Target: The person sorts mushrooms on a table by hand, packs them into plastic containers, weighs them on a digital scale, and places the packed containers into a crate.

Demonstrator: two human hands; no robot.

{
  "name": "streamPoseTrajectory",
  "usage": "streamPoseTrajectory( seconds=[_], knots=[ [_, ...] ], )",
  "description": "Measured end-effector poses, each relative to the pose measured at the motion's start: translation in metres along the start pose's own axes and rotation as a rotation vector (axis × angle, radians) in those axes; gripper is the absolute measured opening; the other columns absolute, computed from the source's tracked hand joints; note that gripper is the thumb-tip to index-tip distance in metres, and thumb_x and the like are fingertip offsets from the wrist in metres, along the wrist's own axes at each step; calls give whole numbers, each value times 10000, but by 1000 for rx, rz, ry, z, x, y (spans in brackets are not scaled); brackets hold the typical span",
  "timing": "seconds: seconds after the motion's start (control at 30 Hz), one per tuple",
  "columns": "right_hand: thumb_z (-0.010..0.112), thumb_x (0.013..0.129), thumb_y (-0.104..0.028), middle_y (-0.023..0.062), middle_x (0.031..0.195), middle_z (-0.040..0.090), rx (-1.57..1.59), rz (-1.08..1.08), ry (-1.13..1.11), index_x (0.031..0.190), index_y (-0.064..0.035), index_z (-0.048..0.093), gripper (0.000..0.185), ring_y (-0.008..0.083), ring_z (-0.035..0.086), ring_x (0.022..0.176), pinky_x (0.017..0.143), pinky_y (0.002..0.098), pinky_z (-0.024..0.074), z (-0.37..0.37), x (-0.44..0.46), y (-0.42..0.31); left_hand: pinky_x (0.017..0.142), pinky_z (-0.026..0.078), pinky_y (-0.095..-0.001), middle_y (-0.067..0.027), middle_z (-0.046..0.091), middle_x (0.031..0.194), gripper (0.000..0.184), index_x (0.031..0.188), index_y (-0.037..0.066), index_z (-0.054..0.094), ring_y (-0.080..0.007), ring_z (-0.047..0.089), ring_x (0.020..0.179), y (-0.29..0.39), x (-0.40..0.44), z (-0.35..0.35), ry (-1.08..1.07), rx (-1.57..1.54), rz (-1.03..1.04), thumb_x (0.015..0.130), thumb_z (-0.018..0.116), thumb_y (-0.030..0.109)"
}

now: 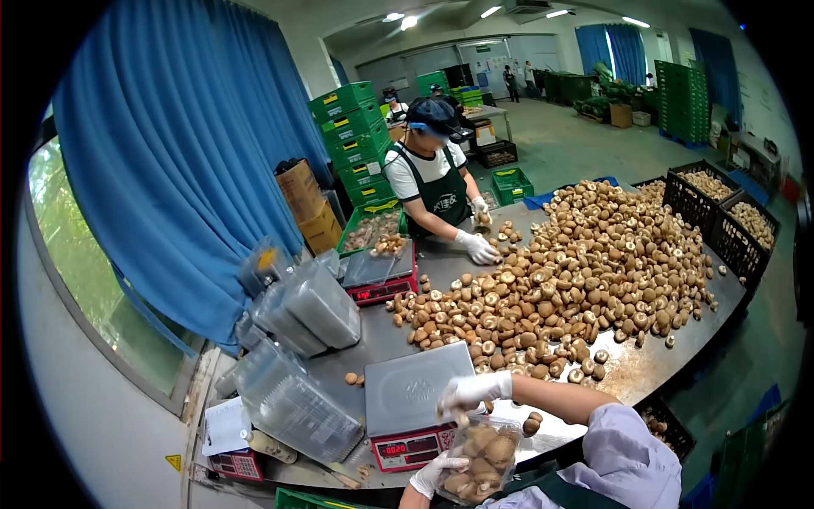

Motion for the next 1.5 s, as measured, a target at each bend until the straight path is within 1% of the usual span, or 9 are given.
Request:
streamPoseTrajectory(
  seconds=[0.03,0.07,0.23,0.5,0.53,0.63,0.73,1.0,1.5],
  knots=[
    [476,938,-219,74,693,653,-151,44,-200,1014,8,647,295,94,540,489,431,238,392,19,-7,-25,970,451,-407,-181,524,1231,639,1354,-38,327,-284,537,1126,-4,-3,-6,127,62,-8,795,575,148],
    [487,934,-215,104,655,641,-445,-635,-310,992,-2,639,268,173,594,531,496,320,454,33,5,-17,970,451,-407,-181,524,1231,639,1354,-38,327,-284,537,1126,-17,-4,-29,131,59,2,795,575,148],
    [502,890,-241,184,634,579,-689,-386,-265,773,14,573,290,373,565,613,579,424,444,70,-58,-59,1030,386,-429,-197,463,1305,639,1376,-33,290,-320,504,1171,-63,-33,-114,509,-85,187,780,486,89],
    [509,906,-188,165,602,512,-552,-527,-417,767,-30,522,211,349,530,544,517,428,417,98,-71,-48,1041,363,-475,-205,468,1322,597,1395,-11,295,-329,500,1185,-84,-79,-66,384,-380,412,844,425,179],
    [515,898,-180,165,606,515,-610,-560,-472,782,-34,531,187,341,533,539,520,424,424,97,-58,-45,779,505,-305,-60,627,891,351,1133,-31,547,-148,610,818,-96,-72,-86,418,-404,507,874,521,204],
    [576,838,-163,165,766,593,-780,-627,52,881,-46,630,135,310,587,688,623,381,478,73,-12,-60,954,446,-343,-101,553,1234,469,1321,8,420,-201,558,1103,-71,-99,-50,364,-306,711,887,497,170],
    [543,850,-58,114,914,688,-558,-364,471,904,26,668,160,183,638,843,777,284,481,60,12,-58,946,461,-360,-116,569,1200,457,1300,17,433,-223,576,1081,-90,-143,-65,610,-355,974,870,521,146],
    [553,926,-125,26,789,656,-420,-30,22,963,7,678,185,80,559,708,670,222,456,82,38,27,829,519,-351,-38,618,1041,305,1155,74,530,-182,614,933,-228,-288,-125,1320,-713,1391,888,535,221],
    [553,912,-114,48,747,638,-315,158,76,982,-5,672,176,90,516,656,631,242,452,96,30,35,1083,290,-365,-182,210,1503,836,1410,86,355,-319,284,1356,-261,-380,-313,2266,-77,143,706,693,387]
  ],
)
Point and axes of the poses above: each hand's wrist, its own x-axis towards the middle knuckle, its own z-axis out of the palm, y = z × x, the point moved 4 cm from there along x, towards the middle knuckle
